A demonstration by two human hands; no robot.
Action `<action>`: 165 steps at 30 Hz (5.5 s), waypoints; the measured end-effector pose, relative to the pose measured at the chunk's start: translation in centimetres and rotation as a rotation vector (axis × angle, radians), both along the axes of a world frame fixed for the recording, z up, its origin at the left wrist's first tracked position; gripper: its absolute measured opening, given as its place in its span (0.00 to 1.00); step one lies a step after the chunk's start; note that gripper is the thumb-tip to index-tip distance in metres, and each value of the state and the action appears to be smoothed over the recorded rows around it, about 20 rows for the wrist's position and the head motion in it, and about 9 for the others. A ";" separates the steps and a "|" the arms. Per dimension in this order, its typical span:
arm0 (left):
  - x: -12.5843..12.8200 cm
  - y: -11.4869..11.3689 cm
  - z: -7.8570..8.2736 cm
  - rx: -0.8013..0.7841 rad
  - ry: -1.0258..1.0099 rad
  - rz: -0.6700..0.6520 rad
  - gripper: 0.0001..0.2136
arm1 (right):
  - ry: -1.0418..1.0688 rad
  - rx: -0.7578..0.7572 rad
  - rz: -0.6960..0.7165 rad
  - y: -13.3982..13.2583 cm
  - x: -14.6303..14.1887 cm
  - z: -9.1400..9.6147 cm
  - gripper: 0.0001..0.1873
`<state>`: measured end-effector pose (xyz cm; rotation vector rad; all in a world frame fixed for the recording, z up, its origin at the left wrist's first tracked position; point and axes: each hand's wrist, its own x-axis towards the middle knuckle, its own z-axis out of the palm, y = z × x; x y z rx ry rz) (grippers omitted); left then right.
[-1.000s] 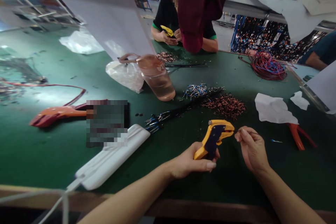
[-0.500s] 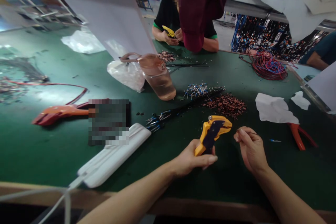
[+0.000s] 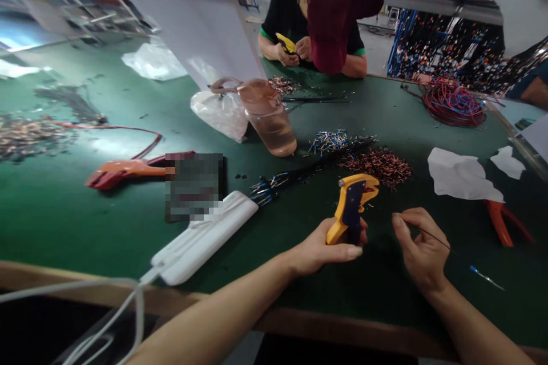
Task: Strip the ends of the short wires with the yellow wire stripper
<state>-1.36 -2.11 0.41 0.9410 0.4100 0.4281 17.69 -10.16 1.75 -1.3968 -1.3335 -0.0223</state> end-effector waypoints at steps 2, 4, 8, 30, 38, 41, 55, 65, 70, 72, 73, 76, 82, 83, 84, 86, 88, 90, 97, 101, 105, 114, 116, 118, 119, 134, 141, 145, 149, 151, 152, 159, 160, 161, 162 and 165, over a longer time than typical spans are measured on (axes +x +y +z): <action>0.0 -0.2 0.0 0.000 0.015 -0.012 0.25 | -0.084 0.026 -0.001 -0.2 -0.1 -0.1 0.06; 0.1 -0.3 0.0 -0.002 0.017 -0.027 0.25 | -0.142 0.031 -0.001 -0.3 -0.2 -0.1 0.06; 0.1 -0.5 0.1 -0.001 0.021 -0.069 0.25 | -0.225 0.062 0.022 -0.5 -0.6 0.4 0.07; 0.5 -0.6 0.8 0.240 0.201 0.039 0.17 | -0.428 0.048 0.109 -0.9 -1.2 1.4 0.09; 0.5 -0.9 0.8 0.281 0.337 0.117 0.19 | -0.381 0.051 0.157 -0.9 -1.3 1.2 0.08; 0.4 -0.5 0.4 0.193 0.255 0.110 0.19 | -0.177 0.046 0.134 -0.8 -1.3 1.0 0.08; -0.4 0.3 -0.7 -0.003 -0.042 -0.211 0.25 | 0.674 -0.162 0.163 0.3 0.5 -1.4 0.10; -0.4 0.2 -0.4 -0.007 -0.010 -0.261 0.26 | 0.726 -0.198 0.160 0.6 0.1 -1.3 0.13; -0.5 0.2 -0.5 0.018 0.012 -0.258 0.25 | 0.726 -0.227 0.190 0.5 0.0 -1.2 0.13; -0.5 0.2 -0.3 0.034 0.028 -0.258 0.25 | 0.726 -0.235 0.197 0.5 0.0 -1.2 0.14; -0.5 0.3 -0.1 0.043 0.036 -0.260 0.25 | 0.731 -0.239 0.202 0.5 0.0 -1.2 0.14; -0.5 0.3 0.1 0.063 0.058 -0.258 0.24 | 0.778 -0.231 0.214 0.6 -0.1 -1.1 0.14; -0.3 0.1 0.2 0.098 0.130 -0.213 0.23 | 0.851 -0.207 0.225 0.8 -0.4 -0.9 0.15; -0.3 0.0 0.2 0.106 0.143 -0.206 0.22 | 0.850 -0.205 0.225 0.8 -0.4 -0.9 0.14; -0.3 0.0 0.3 0.117 0.154 -0.199 0.21 | 0.850 -0.200 0.226 0.8 -0.4 -0.9 0.14; -0.3 0.0 0.5 0.155 0.167 -0.192 0.19 | 0.847 -0.186 0.233 0.8 -0.4 -1.0 0.14; -0.2 0.0 0.6 0.201 0.171 -0.197 0.19 | 0.845 -0.172 0.238 0.8 -0.4 -1.0 0.14; -0.1 -0.1 0.6 0.236 0.188 -0.202 0.20 | 0.857 -0.165 0.242 0.8 -0.5 -0.9 0.15; 0.2 -0.6 -0.2 0.169 0.241 -0.099 0.24 | 0.925 -0.175 0.200 0.9 -0.5 -1.0 0.13; 0.2 -0.5 0.2 0.080 0.185 -0.098 0.19 | 0.927 -0.179 0.173 1.1 -0.5 -1.3 0.14; 0.1 -0.3 0.5 -0.035 0.011 -0.035 0.18 | 0.850 -0.194 0.089 1.1 -0.2 -1.4 0.14; -0.1 -0.1 -0.1 -0.014 -0.145 0.081 0.20 | 0.296 -0.222 -0.005 0.4 -0.7 -0.9 0.11; -0.2 -0.1 -0.1 0.010 -0.122 0.074 0.21 | 0.213 -0.197 0.030 0.3 -1.0 -1.0 0.09; -0.3 -0.1 -0.1 0.021 -0.089 0.072 0.23 | 0.151 -0.172 0.070 0.2 -1.2 -1.1 0.08; -0.3 -0.1 -0.1 0.023 -0.075 0.074 0.24 | 0.126 -0.161 0.088 0.2 -1.2 -1.0 0.08; -0.3 0.1 -0.2 0.013 0.012 0.042 0.28 | -0.052 -0.072 -0.004 0.1 0.1 -0.4 0.07; -0.3 -0.2 0.2 0.040 0.061 -0.062 0.29 | 0.100 -0.100 0.008 -0.2 -0.9 1.0 0.08; -0.2 -0.3 0.5 0.015 0.087 -0.110 0.30 | 0.142 -0.129 0.052 -0.5 -1.5 1.0 0.08; -0.1 -0.4 0.6 0.028 0.106 -0.112 0.29 | 0.126 -0.142 0.077 -0.6 -1.9 1.1 0.08; 0.0 -0.4 0.6 0.032 0.116 -0.109 0.29 | 0.127 -0.140 0.078 -0.6 -1.9 1.1 0.09; 0.0 -0.4 0.6 0.031 0.115 -0.102 0.28 | 0.127 -0.142 0.078 -0.5 -1.9 1.2 0.09; 0.2 -0.5 0.4 -0.014 0.100 -0.034 0.26 | 0.133 -0.157 0.069 -0.5 -2.0 1.3 0.10; 0.2 -0.5 0.4 -0.005 0.103 -0.032 0.25 | 0.136 -0.158 0.068 -0.5 -2.0 1.3 0.10; 0.2 -0.5 0.5 0.007 0.105 -0.032 0.25 | 0.139 -0.159 0.069 -0.5 -2.0 1.3 0.10; 0.2 -0.5 0.6 0.023 0.107 -0.031 0.24 | 0.140 -0.160 0.072 -0.5 -2.0 1.3 0.10; 0.2 -0.5 1.0 0.075 0.130 -0.037 0.21 | 0.139 -0.152 0.088 -0.5 -2.0 1.3 0.10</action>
